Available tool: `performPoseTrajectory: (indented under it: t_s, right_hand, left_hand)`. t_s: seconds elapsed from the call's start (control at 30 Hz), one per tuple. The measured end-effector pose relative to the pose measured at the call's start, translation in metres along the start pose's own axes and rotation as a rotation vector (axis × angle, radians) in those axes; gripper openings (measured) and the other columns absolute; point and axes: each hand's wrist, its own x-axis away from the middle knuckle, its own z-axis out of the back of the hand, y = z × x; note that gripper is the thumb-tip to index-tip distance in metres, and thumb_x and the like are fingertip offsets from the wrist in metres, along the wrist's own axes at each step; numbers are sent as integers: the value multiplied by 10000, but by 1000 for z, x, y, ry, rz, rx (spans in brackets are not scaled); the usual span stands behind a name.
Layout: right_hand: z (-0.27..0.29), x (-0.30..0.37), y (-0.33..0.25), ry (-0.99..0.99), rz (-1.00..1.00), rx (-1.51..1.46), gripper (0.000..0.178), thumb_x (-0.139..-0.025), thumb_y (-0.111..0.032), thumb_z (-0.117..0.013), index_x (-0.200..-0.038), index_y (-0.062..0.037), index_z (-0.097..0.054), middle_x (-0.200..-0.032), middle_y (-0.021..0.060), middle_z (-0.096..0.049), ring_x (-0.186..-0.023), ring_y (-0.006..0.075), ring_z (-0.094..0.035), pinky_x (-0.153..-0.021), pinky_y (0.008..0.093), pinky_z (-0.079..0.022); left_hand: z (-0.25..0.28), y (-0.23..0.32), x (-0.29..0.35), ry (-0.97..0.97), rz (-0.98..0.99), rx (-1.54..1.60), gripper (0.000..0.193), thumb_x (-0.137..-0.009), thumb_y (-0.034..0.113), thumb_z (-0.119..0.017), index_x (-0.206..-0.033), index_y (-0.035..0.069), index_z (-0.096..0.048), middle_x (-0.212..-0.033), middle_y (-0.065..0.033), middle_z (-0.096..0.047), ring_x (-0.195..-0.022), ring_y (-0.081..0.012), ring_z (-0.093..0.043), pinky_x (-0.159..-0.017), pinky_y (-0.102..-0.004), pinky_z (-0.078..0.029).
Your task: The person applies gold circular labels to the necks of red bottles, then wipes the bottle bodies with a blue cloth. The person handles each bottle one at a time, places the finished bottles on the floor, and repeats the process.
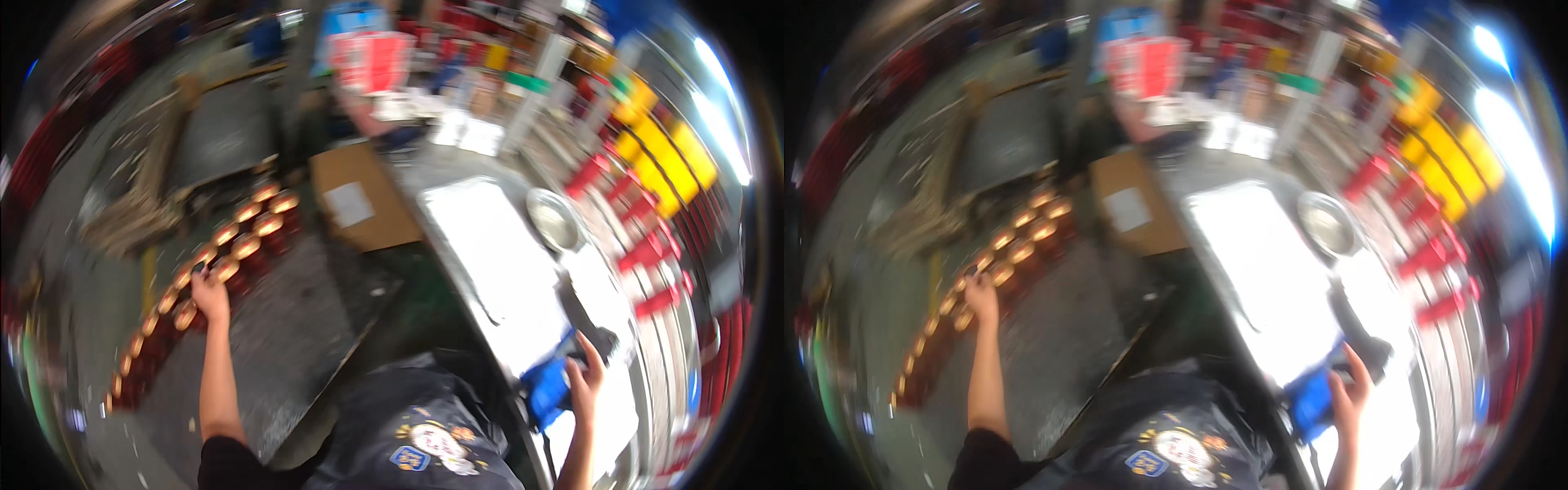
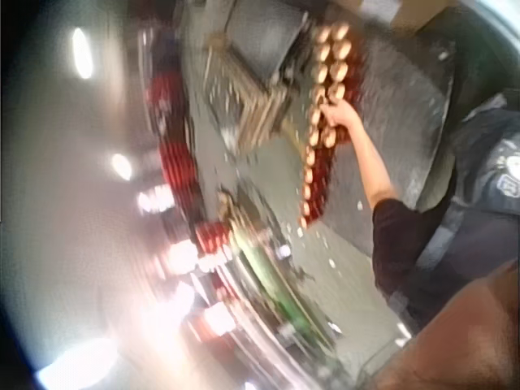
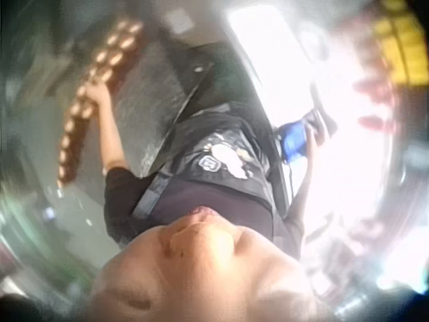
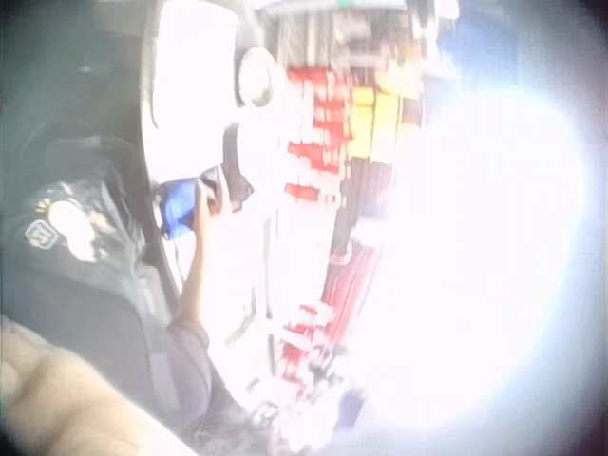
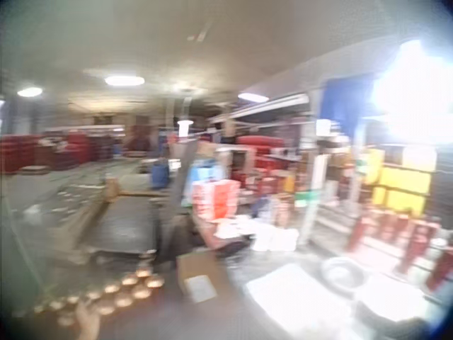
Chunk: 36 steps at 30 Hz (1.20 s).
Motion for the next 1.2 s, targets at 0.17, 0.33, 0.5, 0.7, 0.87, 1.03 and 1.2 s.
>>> performPoseTrajectory:
  t_s: [0.17,0.33,0.5,0.7,0.87,1.03,1.2]
  right_hand:
    - [31,26,-5,97,-179,-44,516,-914,-60,-708,-1414,-44,-583,-1000,1,-665,-689,-1,-521,-569,165,-398]
    - [63,59,3,331,-271,-82,524,-859,-33,-731,-1370,-10,-620,-999,50,-705,-695,31,-566,-617,190,-460]
    - [90,96,39,536,-439,-161,517,-863,2,-698,-1366,46,-589,-1009,118,-707,-722,75,-643,-637,179,-491]
    - [105,99,81,707,-663,-115,520,-868,18,-675,-1374,67,-568,-995,99,-701,-776,67,-632,-651,176,-499]
    - [110,72,100,770,-643,-161,507,-880,18,-668,-1375,67,-568,-995,78,-685,-695,25,-552,-596,161,-414]
    - [104,59,112,685,-612,-243,486,-873,31,-684,-1350,56,-595,-1040,106,-697,-685,37,-589,-602,169,-452]
    - [102,51,99,663,-581,-283,475,-883,30,-677,-1353,33,-604,-1036,100,-695,-683,39,-596,-596,164,-454]
  left_hand:
    - [-109,270,99,-515,-224,837,220,-953,47,-654,-1151,-47,-645,-1128,-156,-718,-1022,-236,-678,-953,-350,-521]
    - [-150,506,238,-892,-784,871,270,-915,108,-719,-1133,-40,-660,-1067,-206,-709,-987,-279,-681,-888,-377,-517]
    - [-285,720,354,-1182,-492,1204,430,-927,290,-741,-1128,-67,-612,-1159,-245,-700,-1100,-344,-681,-953,-410,-512]
    - [-433,860,464,-750,-639,682,795,-756,591,-780,-1154,-68,-582,-1179,-312,-649,-1115,-420,-639,-956,-463,-495]
    - [-459,860,510,-1098,-604,795,499,-771,515,-775,-908,39,-713,-922,-190,-735,-937,-359,-699,-850,-451,-518]
    - [-444,839,505,-1102,-473,972,447,-817,441,-787,-1005,39,-725,-956,-129,-746,-917,-261,-700,-841,-384,-511]
    - [-398,807,436,-1697,546,1179,288,-896,329,-727,-1069,103,-688,-1025,-53,-726,-907,-224,-696,-832,-433,-553]
